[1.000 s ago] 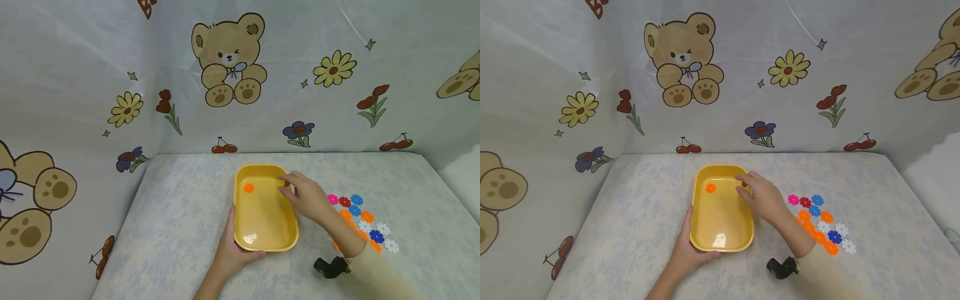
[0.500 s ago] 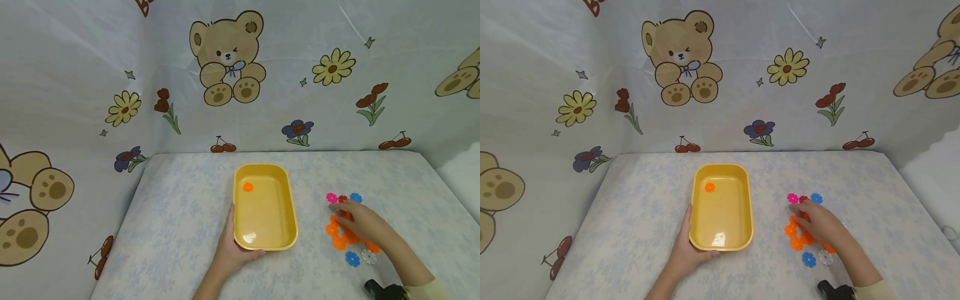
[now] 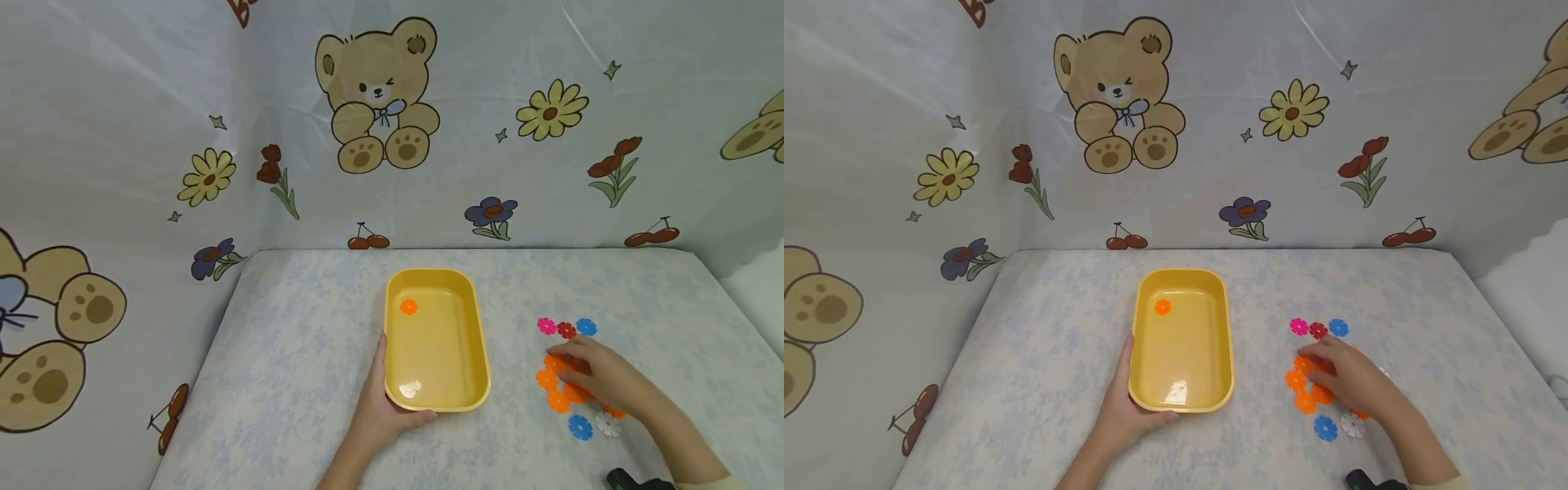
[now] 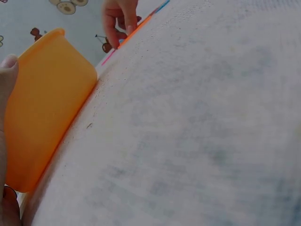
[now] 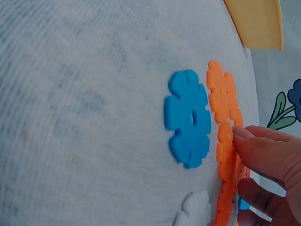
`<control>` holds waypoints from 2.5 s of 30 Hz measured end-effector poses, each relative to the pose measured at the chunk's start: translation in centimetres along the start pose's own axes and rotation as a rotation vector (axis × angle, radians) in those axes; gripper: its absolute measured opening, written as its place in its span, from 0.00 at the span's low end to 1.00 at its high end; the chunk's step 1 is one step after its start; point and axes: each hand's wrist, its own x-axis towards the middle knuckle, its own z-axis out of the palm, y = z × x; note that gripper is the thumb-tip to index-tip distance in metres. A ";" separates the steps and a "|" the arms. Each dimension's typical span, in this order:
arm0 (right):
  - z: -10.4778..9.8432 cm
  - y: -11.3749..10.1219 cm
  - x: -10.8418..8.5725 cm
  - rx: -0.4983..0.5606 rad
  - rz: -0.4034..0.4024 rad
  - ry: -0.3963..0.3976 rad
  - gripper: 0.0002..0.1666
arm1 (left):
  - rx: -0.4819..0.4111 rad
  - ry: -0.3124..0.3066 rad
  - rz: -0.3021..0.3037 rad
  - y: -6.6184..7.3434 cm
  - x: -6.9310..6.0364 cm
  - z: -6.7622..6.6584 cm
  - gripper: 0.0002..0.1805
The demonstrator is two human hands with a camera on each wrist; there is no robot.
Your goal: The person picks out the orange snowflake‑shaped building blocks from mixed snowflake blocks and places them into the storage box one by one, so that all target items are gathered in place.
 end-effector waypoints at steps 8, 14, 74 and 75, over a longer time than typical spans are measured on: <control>0.1 0.2 -0.1 -0.007 -0.014 0.009 0.22 | -0.014 0.000 -0.022 -0.1 -0.1 0.0 0.75; 0.2 0.1 0.1 -0.026 0.007 0.015 0.18 | -0.016 -0.002 -0.034 0.0 -0.1 0.0 0.75; 3.0 -15.0 10.1 0.189 -0.328 0.267 0.18 | -0.022 -0.009 -0.075 0.0 0.0 0.0 0.74; 3.2 -15.4 10.3 0.190 -0.327 0.259 0.18 | -0.016 -0.010 -0.073 0.0 0.0 0.0 0.74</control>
